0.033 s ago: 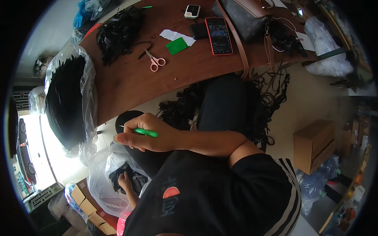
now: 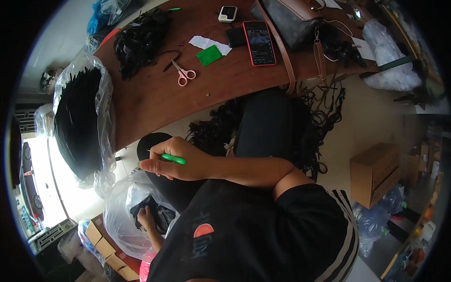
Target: Assembling black hair-like plastic components into a base using a hook tool.
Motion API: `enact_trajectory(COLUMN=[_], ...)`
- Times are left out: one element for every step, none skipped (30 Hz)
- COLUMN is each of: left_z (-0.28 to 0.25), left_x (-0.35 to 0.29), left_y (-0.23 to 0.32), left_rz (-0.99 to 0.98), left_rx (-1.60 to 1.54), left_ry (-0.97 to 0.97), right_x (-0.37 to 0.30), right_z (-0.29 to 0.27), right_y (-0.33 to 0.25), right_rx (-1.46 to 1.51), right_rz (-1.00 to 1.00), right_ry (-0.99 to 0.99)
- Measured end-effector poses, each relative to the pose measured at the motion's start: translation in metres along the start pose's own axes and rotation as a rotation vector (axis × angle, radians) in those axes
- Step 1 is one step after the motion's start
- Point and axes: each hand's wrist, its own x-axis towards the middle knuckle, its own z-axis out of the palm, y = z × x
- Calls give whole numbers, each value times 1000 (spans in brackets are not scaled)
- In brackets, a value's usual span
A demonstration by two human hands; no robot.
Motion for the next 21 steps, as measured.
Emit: enact_trajectory(left_z=[-29,-52,-72,-90,-107,-125,-144,-162,-182,-203,-223,-247,-271,-287,-296,-303,-310,-308,-304,-299,-290], left_x=[1,1,1,1,-1,-4,-10,-12,-15,-22,-28,-34,-42,-50,-56,-57,-58,-61,-65,-71,-79], left_y=[20,33,42,48,54,63,72,74,76,80,90,103,124,152,174,176,177,192,200,205,213], left_rz=[36,42,47,70,94,110,122,98,67,29,-5,26,49,43,39,39,41,134,137,259,382], left_rx=[79,103,126,151,175,188,203,209,218,217,215,113,15,-178,-371,-468,-566,-616,-616,-739,-860], left_ry=[-8,-10,-11,-13,-17,32,83,123,165,307,445,470,502,495,490,423,355,297,296,284,270], right_x=[-2,-6,-10,-14,-19,-22,-25,-28,-30,-32,-33,-34,-35,-34,-33,-32,-30,-28,-28,-27,-27], right_z=[-2,-4,-6,-9,-12,-14,-16,-18,-19,-19,-21,-23,-24,-24,-24,-27,-26,-25,-24,-20,-17], right_y=[8,14,18,22,26,31,36,41,44,46,48,50,51,53,54,48,50,54,55,55,53], right_rx=[-67,-135,-133,-239,-345,-384,-377,-391,-401,-396,-356,-317,-311,-349,-388,-486,-478,-506,-536,-473,-473], right_rz=[-5,-9,-12,-11,-8,-9,-9,-18,-26,-23,23,69,74,69,62,50,44,-57,-155,-148,-151], right_ry=[28,55,53,58,66,62,62,71,74,60,60,57,36,46,55,31,18,-1,-11,-30,-29])
